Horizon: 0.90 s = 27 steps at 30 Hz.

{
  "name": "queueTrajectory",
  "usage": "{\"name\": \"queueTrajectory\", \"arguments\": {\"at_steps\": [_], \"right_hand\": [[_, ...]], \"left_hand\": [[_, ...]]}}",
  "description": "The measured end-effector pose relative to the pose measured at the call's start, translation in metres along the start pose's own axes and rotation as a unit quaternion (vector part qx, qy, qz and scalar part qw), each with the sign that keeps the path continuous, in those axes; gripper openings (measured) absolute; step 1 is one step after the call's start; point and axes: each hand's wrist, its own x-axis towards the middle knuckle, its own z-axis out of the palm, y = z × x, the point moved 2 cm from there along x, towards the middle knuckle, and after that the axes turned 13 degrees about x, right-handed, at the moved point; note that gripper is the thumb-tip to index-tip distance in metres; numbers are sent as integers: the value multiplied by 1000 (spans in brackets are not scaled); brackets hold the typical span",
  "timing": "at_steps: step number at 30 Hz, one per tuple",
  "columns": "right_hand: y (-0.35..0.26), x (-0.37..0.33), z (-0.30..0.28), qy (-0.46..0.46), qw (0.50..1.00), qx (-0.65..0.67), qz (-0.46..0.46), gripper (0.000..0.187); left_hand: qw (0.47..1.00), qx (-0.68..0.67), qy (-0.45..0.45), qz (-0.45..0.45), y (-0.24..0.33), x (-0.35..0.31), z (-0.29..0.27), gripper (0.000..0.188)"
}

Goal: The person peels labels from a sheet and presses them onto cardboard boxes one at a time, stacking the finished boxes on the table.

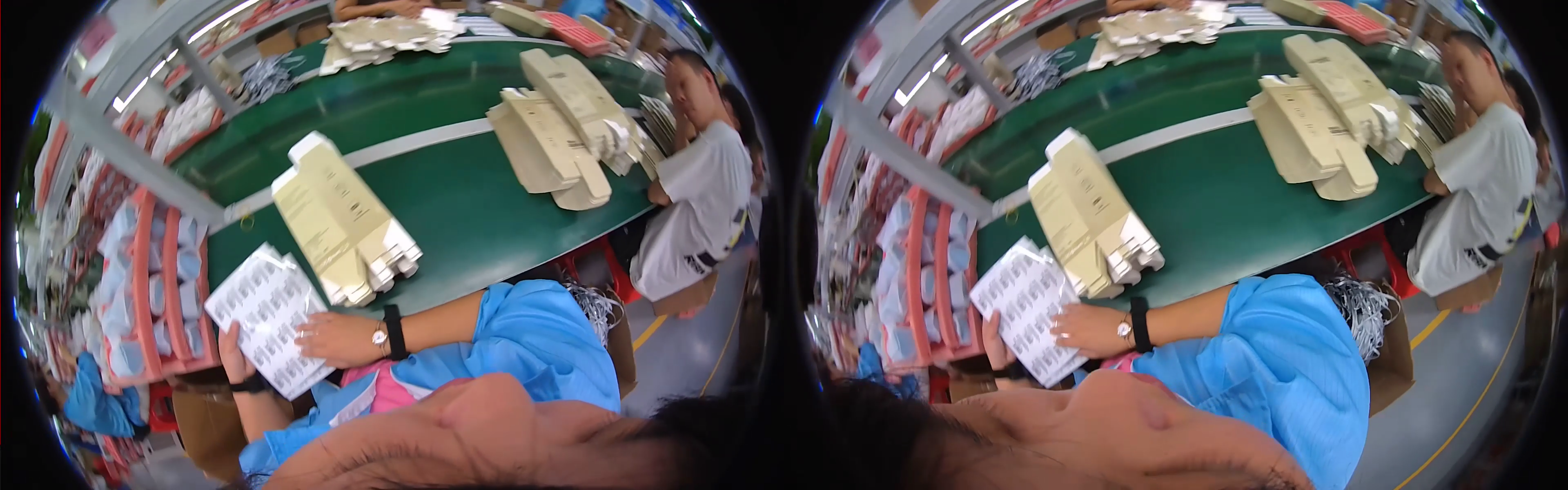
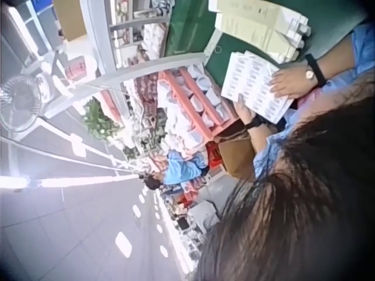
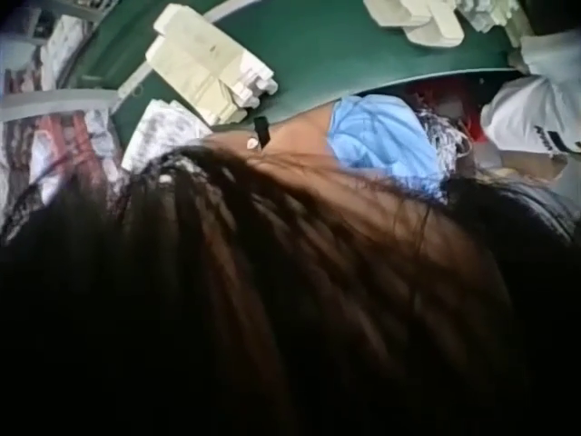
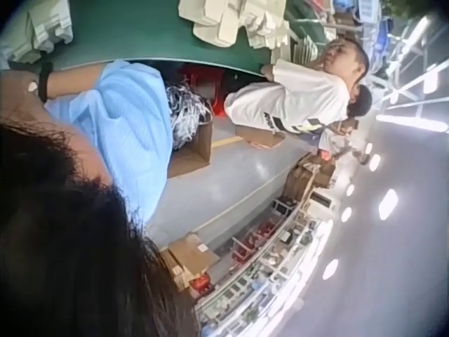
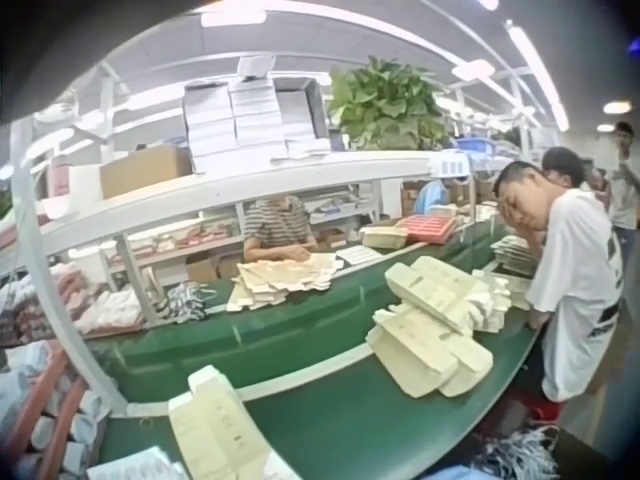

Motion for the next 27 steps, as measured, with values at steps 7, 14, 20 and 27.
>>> {"name": "queueTrajectory", "arguments": {"at_steps": [7,14,20,27], "right_hand": [[1,15,-9,31,998,51,32,34],[0,7,-16,110,972,181,103,38],[-19,7,-33,198,943,240,121,40],[-34,15,-49,144,982,119,-32,38]], "left_hand": [[986,-164,19,-6,-4,12,-10,55],[989,-147,-13,22,3,-4,-15,70],[990,-136,16,5,13,-16,-3,66],[991,-99,-89,24,-1,5,-21,43]]}}
